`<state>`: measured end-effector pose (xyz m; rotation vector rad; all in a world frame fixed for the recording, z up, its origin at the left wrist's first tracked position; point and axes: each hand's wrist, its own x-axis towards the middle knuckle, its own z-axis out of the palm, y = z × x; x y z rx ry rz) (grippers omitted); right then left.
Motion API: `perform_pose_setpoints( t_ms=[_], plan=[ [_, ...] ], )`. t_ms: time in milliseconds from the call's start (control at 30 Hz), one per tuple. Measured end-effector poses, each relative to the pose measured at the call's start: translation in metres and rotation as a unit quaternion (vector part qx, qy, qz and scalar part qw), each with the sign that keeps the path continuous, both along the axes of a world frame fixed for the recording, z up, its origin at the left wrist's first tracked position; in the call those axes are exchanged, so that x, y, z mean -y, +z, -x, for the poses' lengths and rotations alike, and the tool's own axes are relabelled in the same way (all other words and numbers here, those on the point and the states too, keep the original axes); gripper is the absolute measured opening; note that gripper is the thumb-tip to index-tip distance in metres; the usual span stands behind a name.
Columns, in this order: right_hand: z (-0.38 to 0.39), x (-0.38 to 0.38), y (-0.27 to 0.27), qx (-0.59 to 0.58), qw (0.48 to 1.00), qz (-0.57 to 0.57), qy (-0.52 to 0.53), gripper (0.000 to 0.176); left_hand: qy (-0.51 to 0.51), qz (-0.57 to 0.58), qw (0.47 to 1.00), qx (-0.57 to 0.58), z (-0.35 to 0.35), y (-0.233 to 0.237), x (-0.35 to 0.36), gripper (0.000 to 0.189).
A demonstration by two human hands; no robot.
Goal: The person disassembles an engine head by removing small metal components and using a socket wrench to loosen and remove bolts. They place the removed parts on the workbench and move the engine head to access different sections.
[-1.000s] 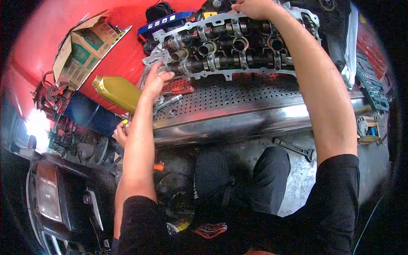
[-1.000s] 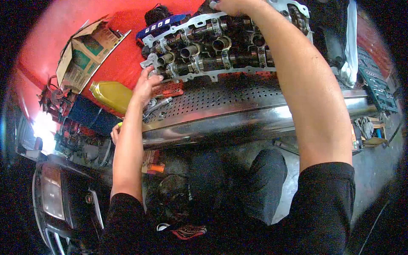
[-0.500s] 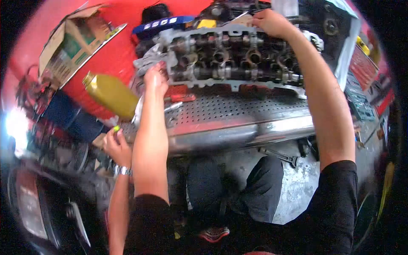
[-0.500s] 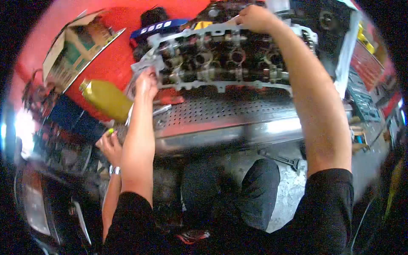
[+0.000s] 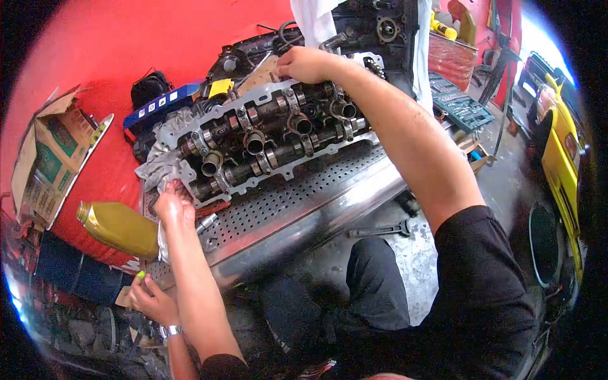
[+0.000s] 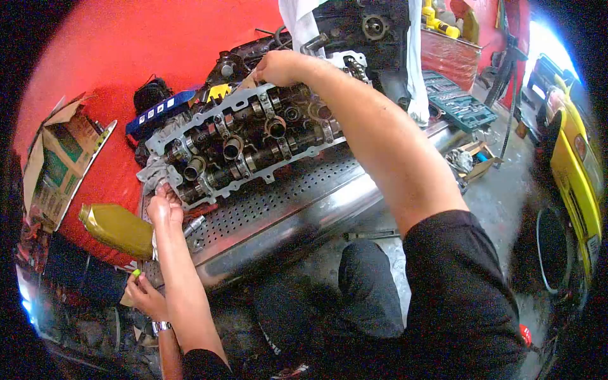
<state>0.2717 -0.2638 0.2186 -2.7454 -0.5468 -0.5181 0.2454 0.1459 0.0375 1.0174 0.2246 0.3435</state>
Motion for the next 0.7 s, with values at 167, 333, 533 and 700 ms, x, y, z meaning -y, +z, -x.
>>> perform_pose_setpoints(
  t_ms=[167, 333, 533, 700],
  plan=[
    [0.0, 0.008, 0.002, -0.009, 0.999, -0.012, 0.038, 0.034, 0.001, 0.02, 0.998, 0.052, 0.034, -0.001, 0.014, 0.03],
    [0.027, 0.002, -0.002, 0.146, 0.989, -0.001, -0.025, 0.033, -0.029, 0.012, 0.998, 0.061, 0.032, -0.007, 0.013, 0.032],
    [0.026, 0.005, -0.013, 0.404, 0.914, -0.017, 0.023, 0.035, -0.021, 0.002, 0.999, 0.032, 0.015, -0.009, 0.008, 0.035],
    [0.04, 0.004, -0.014, 0.34, 0.94, -0.028, -0.009, 0.039, -0.046, -0.02, 0.998, 0.044, 0.009, -0.02, -0.004, 0.034]
  ],
)
